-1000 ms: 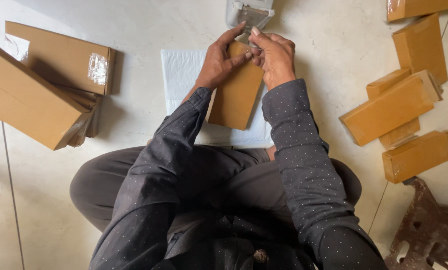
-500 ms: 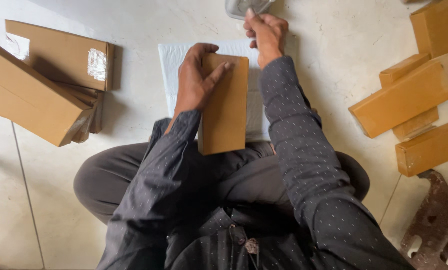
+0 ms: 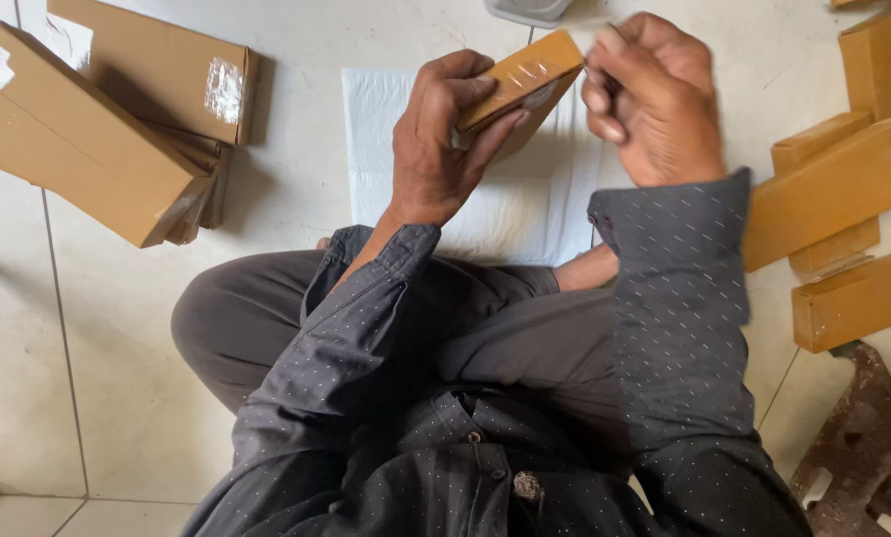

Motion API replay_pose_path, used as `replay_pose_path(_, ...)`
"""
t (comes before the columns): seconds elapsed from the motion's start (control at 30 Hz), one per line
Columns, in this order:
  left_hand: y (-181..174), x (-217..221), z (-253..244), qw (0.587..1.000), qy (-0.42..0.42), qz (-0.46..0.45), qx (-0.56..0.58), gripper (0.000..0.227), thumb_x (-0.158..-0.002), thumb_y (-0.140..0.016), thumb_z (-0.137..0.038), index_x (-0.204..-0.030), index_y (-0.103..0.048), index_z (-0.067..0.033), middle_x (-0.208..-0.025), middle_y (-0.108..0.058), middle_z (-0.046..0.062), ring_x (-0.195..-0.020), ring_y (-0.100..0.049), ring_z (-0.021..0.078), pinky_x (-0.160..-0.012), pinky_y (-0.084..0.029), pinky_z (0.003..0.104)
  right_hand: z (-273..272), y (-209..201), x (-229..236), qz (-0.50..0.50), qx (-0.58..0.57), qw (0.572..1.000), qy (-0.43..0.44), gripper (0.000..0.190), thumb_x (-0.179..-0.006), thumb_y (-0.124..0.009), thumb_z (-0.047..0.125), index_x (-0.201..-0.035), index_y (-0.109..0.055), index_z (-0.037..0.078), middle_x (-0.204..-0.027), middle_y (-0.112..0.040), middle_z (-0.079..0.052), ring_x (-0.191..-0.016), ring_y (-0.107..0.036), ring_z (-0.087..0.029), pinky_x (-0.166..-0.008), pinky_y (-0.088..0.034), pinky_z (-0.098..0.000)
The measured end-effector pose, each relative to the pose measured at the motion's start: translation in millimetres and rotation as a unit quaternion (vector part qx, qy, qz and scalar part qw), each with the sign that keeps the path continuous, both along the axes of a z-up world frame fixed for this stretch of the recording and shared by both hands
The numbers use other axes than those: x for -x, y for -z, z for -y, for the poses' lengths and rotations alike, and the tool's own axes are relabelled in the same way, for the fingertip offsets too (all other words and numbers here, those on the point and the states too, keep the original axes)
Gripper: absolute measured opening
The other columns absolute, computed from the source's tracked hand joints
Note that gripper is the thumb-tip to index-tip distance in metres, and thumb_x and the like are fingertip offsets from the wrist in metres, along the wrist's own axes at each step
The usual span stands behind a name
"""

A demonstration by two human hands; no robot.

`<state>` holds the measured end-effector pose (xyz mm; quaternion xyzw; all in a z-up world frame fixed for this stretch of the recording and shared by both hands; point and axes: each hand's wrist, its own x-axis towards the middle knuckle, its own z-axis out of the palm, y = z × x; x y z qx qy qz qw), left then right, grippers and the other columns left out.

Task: The person places a smartwatch box into a cardboard shipping box, seals it with clear tape, and then opens it to reveal the contents. The person removes the smartwatch, strap, and charger from the box, inspects them, and places them back inside before resealing the box.

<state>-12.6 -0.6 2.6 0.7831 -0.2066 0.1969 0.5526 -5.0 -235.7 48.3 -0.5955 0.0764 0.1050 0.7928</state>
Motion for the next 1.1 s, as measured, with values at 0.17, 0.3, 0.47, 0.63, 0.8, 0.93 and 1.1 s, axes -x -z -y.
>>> replay_pose_path(0.17, 10.8, 5.5, 8.4, 1.000, 0.010, 0.007, -0.007, 0.040, -0.092, -0.089, -0.008, -0.107, -0.052, -0.0035, -0.126, -0.063, 0.012, -0.111, -0.072, 0.0242, -0.091, -0.064, 0.030, -13.6, -48.4, 34.3, -0.012, 0.027, 0.999, -0.016, 0.018, -0.109, -0.071, 0.015, -0.097, -0.063, 0.004, -0.081, -0.060, -0.005, -0.066, -0.054, -0.008, -0.054, -0.036, -0.0224)
replay_pose_path(0.3, 12.8, 2.2, 7.9, 1.000, 0.011, 0.002, 0.009, 0.040, -0.090, -0.089, -0.009, -0.108, -0.053, -0.0023, -0.125, -0.064, 0.013, -0.109, -0.073, 0.0240, -0.089, -0.061, 0.030, -28.6, -37.0, 38.6, -0.034, 0.012, 0.999, -0.033, 0.014, -0.104, -0.070, 0.012, -0.094, -0.066, 0.004, -0.078, -0.060, -0.005, -0.064, -0.054, -0.009, -0.049, -0.037, -0.0216)
replay_pose_path(0.47, 14.0, 7.7, 9.7, 0.999, 0.019, -0.025, 0.010, 0.042, -0.089, -0.089, -0.011, -0.108, -0.052, -0.0044, -0.122, -0.068, 0.010, -0.107, -0.075, 0.0226, -0.087, -0.062, 0.030, -38.9, -28.9, 42.2, -0.022, 0.032, 0.999, -0.029, 0.013, -0.103, -0.072, 0.012, -0.095, -0.067, 0.003, -0.079, -0.061, -0.003, -0.064, -0.055, -0.007, -0.050, -0.037, -0.0201)
replay_pose_path(0.63, 19.8, 14.4, 16.7, 0.998, 0.040, -0.047, 0.016, 0.045, -0.091, -0.088, -0.013, -0.112, -0.049, -0.0070, -0.123, -0.070, 0.010, -0.107, -0.076, 0.0231, -0.087, -0.062, 0.030, -44.7, -32.5, 43.0, -0.037, 0.083, 0.996, -0.001, 0.017, -0.100, -0.074, 0.012, -0.089, -0.067, 0.003, -0.079, -0.063, -0.004, -0.061, -0.055, -0.005, -0.045, -0.035, -0.0192)
replay_pose_path(0.8, 24.7, 18.8, 20.9, 0.995, 0.040, -0.086, 0.013, 0.056, -0.091, -0.089, -0.015, -0.119, -0.041, -0.0082, -0.123, -0.071, 0.010, -0.105, -0.076, 0.0236, -0.087, -0.066, 0.031, -49.7, -33.5, 43.3, -0.058, 0.132, 0.989, 0.032, 0.019, -0.095, -0.078, 0.013, -0.084, -0.068, 0.001, -0.072, -0.062, -0.004, -0.054, -0.053, -0.005, -0.041, -0.030, -0.0189)
replay_pose_path(0.93, 26.3, 23.2, 22.5, 0.996, 0.058, -0.060, 0.027, 0.078, -0.095, -0.089, -0.015, -0.144, -0.029, -0.0145, -0.129, -0.069, 0.007, -0.117, -0.075, 0.0243, -0.098, -0.064, 0.032, -44.2, -33.4, 43.5, -0.074, 0.145, 0.986, 0.028, 0.023, -0.094, -0.080, 0.014, -0.081, -0.068, -0.001, -0.068, -0.060, -0.004, -0.052, -0.051, -0.005, -0.040, -0.029, -0.0187)
replay_pose_path(1.1, 24.1, 20.5, 20.6, 0.997, 0.071, -0.022, -0.018, 0.109, -0.091, -0.092, -0.012, -0.167, -0.017, -0.0330, -0.130, -0.071, 0.008, -0.120, -0.074, 0.0261, -0.095, -0.060, 0.032, -36.2, -35.4, 41.8, -0.099, 0.123, 0.987, 0.011, 0.022, -0.094, -0.079, 0.016, -0.083, -0.068, 0.000, -0.068, -0.061, -0.004, -0.052, -0.051, -0.004, -0.040, -0.030, -0.0180)
